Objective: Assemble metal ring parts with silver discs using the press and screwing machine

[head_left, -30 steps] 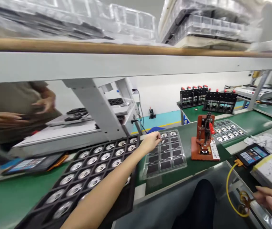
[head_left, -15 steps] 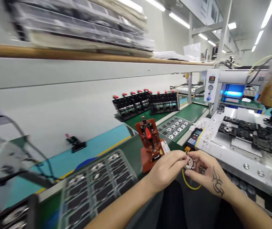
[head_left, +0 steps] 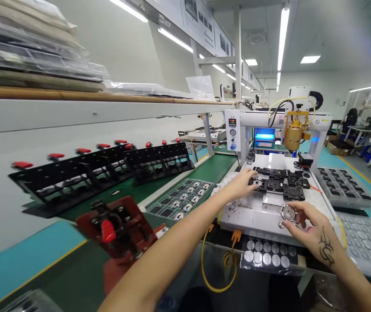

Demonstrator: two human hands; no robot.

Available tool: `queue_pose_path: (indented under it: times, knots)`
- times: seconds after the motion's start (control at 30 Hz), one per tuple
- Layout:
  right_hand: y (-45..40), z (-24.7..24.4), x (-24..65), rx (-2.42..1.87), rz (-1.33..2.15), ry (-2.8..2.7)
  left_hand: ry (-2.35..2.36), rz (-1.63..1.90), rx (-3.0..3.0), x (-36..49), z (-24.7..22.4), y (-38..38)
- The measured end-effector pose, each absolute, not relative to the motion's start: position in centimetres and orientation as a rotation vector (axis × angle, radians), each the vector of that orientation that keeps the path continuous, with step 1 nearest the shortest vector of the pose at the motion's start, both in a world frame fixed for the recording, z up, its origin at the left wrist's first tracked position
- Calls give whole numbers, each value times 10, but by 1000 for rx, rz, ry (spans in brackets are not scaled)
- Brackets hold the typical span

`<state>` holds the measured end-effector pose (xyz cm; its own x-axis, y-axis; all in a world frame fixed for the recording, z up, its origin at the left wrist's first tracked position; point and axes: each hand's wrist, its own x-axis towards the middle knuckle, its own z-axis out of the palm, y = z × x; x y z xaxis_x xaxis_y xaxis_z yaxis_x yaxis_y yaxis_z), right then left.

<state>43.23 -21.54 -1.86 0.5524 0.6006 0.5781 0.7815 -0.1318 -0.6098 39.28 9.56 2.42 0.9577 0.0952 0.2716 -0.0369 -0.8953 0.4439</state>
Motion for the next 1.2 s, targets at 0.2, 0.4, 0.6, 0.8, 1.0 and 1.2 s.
queue_pose_path:
  times: [0.2, 0.4, 0.6, 0.8, 1.0, 1.2]
  knots:
    - [-268, -22, 442, -1928, -275, -991, 18, 94, 2645, 447, 29, 133]
    - [-232, -13, 478, -1911, -216, -1025, 31, 208, 2570, 447, 31, 132]
    - [-118, 9, 521, -2036, -101, -1278, 8, 553, 2374, 411, 48, 117]
    - [-45, 12, 547, -2203, 178, -1366, -47, 665, 2269, 347, 65, 98]
    - [-37, 2, 559, -2268, 218, -1425, 103, 659, 2322, 281, 63, 94]
    - [-31, -5, 558, -2296, -42, -1442, 148, 726, 2268, 257, 50, 84]
